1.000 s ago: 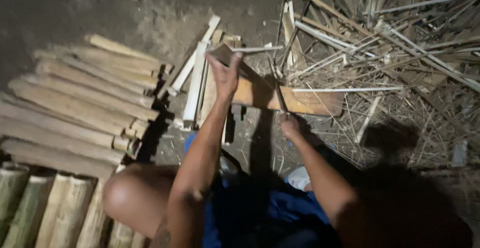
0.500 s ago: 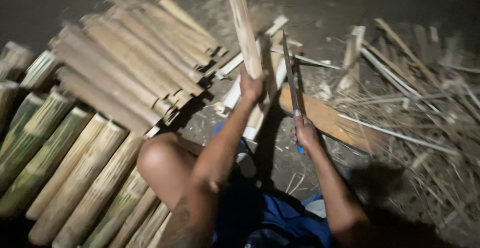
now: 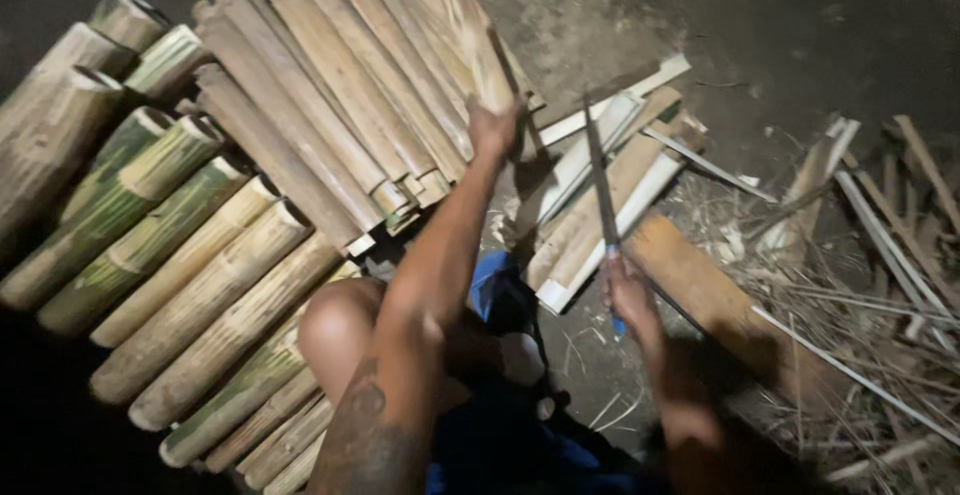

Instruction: The person sits on the ground and uses a knife to split bamboo sections into thin strips. The person repeatedly cuts the bamboo, rotates the pieces, and places the finished strips aside.

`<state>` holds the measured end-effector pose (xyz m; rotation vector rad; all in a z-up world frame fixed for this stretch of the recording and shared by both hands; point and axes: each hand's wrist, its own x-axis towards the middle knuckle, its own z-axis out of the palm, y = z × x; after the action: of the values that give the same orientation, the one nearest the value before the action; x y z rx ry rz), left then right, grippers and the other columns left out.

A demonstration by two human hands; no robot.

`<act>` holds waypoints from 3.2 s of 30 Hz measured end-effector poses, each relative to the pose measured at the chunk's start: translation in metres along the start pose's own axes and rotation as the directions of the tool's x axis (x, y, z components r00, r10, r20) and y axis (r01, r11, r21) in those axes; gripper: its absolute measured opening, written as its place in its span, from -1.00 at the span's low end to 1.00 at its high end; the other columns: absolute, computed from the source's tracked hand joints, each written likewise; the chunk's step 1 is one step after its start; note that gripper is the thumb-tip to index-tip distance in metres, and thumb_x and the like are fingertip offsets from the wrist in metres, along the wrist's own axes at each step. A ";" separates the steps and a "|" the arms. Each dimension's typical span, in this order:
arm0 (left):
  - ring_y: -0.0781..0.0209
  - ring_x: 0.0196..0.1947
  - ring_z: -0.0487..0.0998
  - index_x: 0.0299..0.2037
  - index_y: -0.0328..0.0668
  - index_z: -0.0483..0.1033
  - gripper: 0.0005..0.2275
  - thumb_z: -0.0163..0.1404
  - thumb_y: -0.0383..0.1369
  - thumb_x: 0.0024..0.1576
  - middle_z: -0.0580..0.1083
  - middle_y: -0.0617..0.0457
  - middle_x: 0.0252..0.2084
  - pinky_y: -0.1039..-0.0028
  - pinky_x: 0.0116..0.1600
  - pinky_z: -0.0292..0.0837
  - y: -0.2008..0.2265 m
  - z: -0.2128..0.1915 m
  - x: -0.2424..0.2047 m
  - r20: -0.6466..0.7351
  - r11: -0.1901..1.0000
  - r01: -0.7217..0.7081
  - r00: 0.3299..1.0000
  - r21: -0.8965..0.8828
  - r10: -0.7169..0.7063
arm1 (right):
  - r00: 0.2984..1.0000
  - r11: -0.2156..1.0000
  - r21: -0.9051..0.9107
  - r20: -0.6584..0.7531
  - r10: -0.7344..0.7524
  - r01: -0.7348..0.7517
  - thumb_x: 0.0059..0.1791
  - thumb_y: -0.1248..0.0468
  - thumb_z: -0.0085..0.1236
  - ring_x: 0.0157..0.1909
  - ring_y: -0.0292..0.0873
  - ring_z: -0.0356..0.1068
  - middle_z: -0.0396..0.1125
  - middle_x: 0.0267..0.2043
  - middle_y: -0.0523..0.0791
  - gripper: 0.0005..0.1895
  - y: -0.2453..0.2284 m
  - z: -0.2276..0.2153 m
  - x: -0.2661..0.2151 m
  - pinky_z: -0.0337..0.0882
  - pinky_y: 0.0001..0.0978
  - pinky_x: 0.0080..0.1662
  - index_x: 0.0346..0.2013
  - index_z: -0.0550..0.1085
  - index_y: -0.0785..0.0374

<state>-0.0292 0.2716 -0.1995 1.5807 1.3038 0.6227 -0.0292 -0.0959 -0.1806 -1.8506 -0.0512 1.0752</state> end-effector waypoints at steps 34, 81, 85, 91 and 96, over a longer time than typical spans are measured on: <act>-0.40 -0.07 0.54 0.12 -0.36 0.30 -0.57 0.05 -0.19 0.18 0.49 -0.39 -0.04 -0.07 0.04 0.43 0.003 0.055 -0.180 0.277 0.928 -0.262 0.942 0.266 0.187 | 0.977 0.964 0.228 -0.193 -0.090 0.134 0.17 -0.06 -0.19 -0.66 -0.30 0.13 0.13 -0.60 -0.21 -0.59 0.035 -0.038 -0.088 0.19 -0.39 -0.57 -0.30 0.31 0.21; -0.31 0.33 0.36 0.41 -0.32 0.11 -0.34 0.18 -0.32 0.16 0.31 -0.31 0.29 0.14 0.39 0.30 0.182 0.019 -0.352 0.678 0.459 -0.608 -0.187 -0.648 0.710 | 0.685 0.852 -0.305 -0.508 -0.523 0.424 0.10 0.38 -0.17 -0.55 -0.23 0.33 0.28 -0.50 -0.13 -0.54 -0.095 -0.097 -0.312 0.37 -0.28 -0.42 0.32 0.18 0.28; -0.33 0.32 0.34 0.41 -0.32 0.11 -0.34 0.18 -0.34 0.15 0.31 -0.32 0.30 0.13 0.39 0.29 0.188 0.016 -0.353 0.643 0.412 -0.625 -0.193 -0.663 0.741 | 0.714 0.882 -0.241 -0.519 -0.470 0.406 0.10 0.35 -0.16 -0.57 -0.19 0.30 0.28 -0.51 -0.11 -0.54 -0.098 -0.098 -0.310 0.37 -0.25 -0.43 0.32 0.19 0.25; -0.32 0.28 0.39 0.43 -0.27 0.14 -0.34 0.17 -0.33 0.14 0.37 -0.31 0.25 0.13 0.32 0.35 0.200 0.008 -0.361 0.698 0.462 -0.656 -0.139 -0.597 0.703 | 0.609 0.797 -0.502 -0.529 -0.591 0.336 0.14 0.26 -0.10 -0.40 0.14 0.48 0.40 -0.41 0.08 -0.73 -0.098 -0.104 -0.317 0.42 0.00 -0.33 0.10 0.26 0.30; -0.35 0.26 0.41 0.43 -0.28 0.12 -0.36 0.16 -0.28 0.20 0.37 -0.35 0.26 0.10 0.30 0.36 0.207 0.008 -0.374 0.633 0.419 -0.691 -0.072 -0.589 0.771 | 0.640 0.705 -0.692 -0.473 -0.606 0.157 0.11 0.21 -0.01 -0.29 0.45 0.38 0.40 -0.35 0.28 -0.66 -0.110 -0.117 -0.314 0.36 0.24 -0.27 0.08 0.24 0.35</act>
<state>-0.0419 -0.0751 0.0507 2.0370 -0.5692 0.3190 -0.0974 -0.2621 0.1224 -2.5462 -0.4097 -0.0348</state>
